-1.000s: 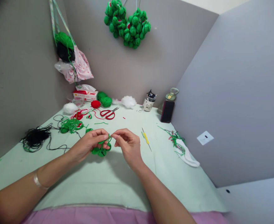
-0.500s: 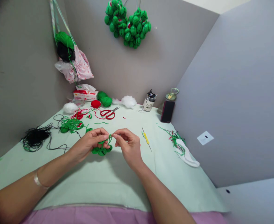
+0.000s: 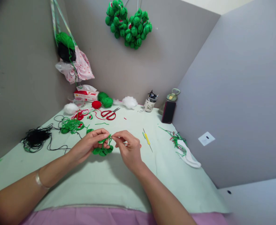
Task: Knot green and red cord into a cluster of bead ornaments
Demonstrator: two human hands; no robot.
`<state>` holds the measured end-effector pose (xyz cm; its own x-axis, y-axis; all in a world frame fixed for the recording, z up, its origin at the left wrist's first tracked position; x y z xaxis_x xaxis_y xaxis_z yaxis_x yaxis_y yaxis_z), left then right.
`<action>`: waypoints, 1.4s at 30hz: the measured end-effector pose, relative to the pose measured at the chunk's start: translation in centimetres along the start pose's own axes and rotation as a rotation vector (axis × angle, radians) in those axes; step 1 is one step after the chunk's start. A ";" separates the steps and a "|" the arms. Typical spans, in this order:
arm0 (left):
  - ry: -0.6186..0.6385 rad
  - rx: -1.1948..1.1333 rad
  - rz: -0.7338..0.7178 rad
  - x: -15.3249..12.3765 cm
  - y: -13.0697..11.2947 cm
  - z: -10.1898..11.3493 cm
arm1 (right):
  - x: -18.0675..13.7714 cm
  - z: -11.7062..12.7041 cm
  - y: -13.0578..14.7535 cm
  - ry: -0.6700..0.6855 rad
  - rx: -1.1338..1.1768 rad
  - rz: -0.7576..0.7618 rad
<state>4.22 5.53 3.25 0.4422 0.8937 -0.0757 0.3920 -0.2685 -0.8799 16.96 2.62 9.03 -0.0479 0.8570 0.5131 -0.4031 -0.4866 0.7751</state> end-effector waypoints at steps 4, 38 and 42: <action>0.030 -0.126 0.075 0.1 1.0 -0.2 | -0.1 0.0 0.2 -0.018 -0.002 0.059; 0.033 0.136 0.095 0.2 1.6 -0.4 | 0.7 -2.7 -3.3 0.295 0.260 -0.296; 0.111 0.132 0.107 0.2 1.6 -1.0 | 1.0 -1.8 -4.0 0.205 0.282 -0.336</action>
<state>5.74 4.97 2.24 0.5651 0.8153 -0.1264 0.2320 -0.3040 -0.9240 16.93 5.73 5.80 -0.1481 0.9766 0.1557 -0.1650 -0.1797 0.9698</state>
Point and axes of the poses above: each hand's wrist, its own x-axis towards the middle knuckle, its own z-axis out of the back of the hand, y = z × x, the point moved 10 cm from there along x, towards the middle knuckle, and after that the axes turned 10 degrees about -x, right-handed, at the moved point
